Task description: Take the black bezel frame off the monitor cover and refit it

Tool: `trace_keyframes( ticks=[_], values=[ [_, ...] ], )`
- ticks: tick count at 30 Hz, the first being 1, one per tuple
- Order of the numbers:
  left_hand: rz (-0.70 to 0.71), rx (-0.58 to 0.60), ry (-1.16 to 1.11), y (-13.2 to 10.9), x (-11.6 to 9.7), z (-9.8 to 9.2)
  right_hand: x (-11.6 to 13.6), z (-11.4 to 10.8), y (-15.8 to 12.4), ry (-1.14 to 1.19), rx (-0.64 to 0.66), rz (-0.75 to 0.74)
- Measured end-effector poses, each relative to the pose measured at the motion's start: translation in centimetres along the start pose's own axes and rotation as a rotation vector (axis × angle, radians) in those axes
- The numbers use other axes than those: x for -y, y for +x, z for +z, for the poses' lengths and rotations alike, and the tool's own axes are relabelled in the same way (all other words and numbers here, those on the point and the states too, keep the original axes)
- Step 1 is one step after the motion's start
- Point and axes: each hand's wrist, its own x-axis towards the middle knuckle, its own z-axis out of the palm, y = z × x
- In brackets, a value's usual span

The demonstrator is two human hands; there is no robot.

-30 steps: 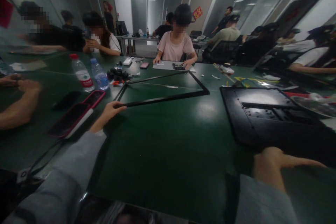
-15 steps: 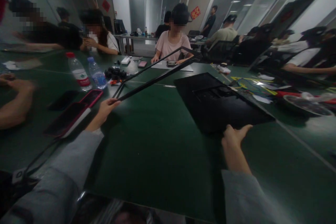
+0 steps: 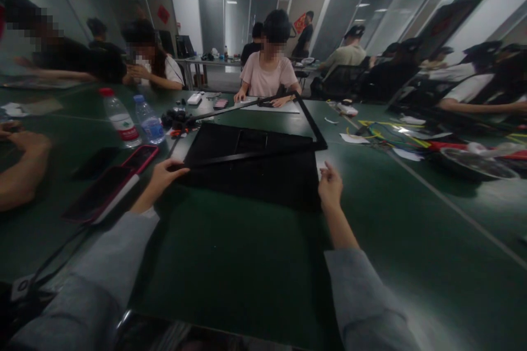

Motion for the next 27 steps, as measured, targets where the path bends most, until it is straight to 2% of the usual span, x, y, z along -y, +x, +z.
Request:
trace_keyframes(
  ticks=[2,4,6,7,12,14,18,27],
  values=[
    [0.059,0.032,0.072,-0.1,0.0,0.0,1.6,-0.8,0.3,0.122,0.015,0.063],
    [0.113,0.056,0.138,-0.3,-0.2,0.2,3.1,-1.8,0.2,0.275,0.174,0.172],
    [0.154,0.087,0.184,-0.6,-0.5,0.4,4.1,-2.4,-0.2,0.276,0.293,0.178],
    [0.168,0.105,0.2,-0.7,-0.6,0.6,4.2,-2.5,-0.6,0.223,0.31,0.142],
    [0.177,0.176,0.291,-1.1,-1.1,1.1,2.6,-1.2,-2.6,-0.155,0.186,-0.171],
    [0.175,0.192,0.351,-1.2,-1.1,1.1,2.0,-0.8,-3.3,-0.278,0.14,-0.247],
    [0.213,0.224,0.45,-1.4,-0.9,1.0,1.5,-0.6,-4.3,-0.395,0.088,-0.248],
    [0.268,0.306,0.485,-1.2,-0.1,1.1,0.2,-1.1,-5.8,-0.434,0.086,-0.208]
  ],
)
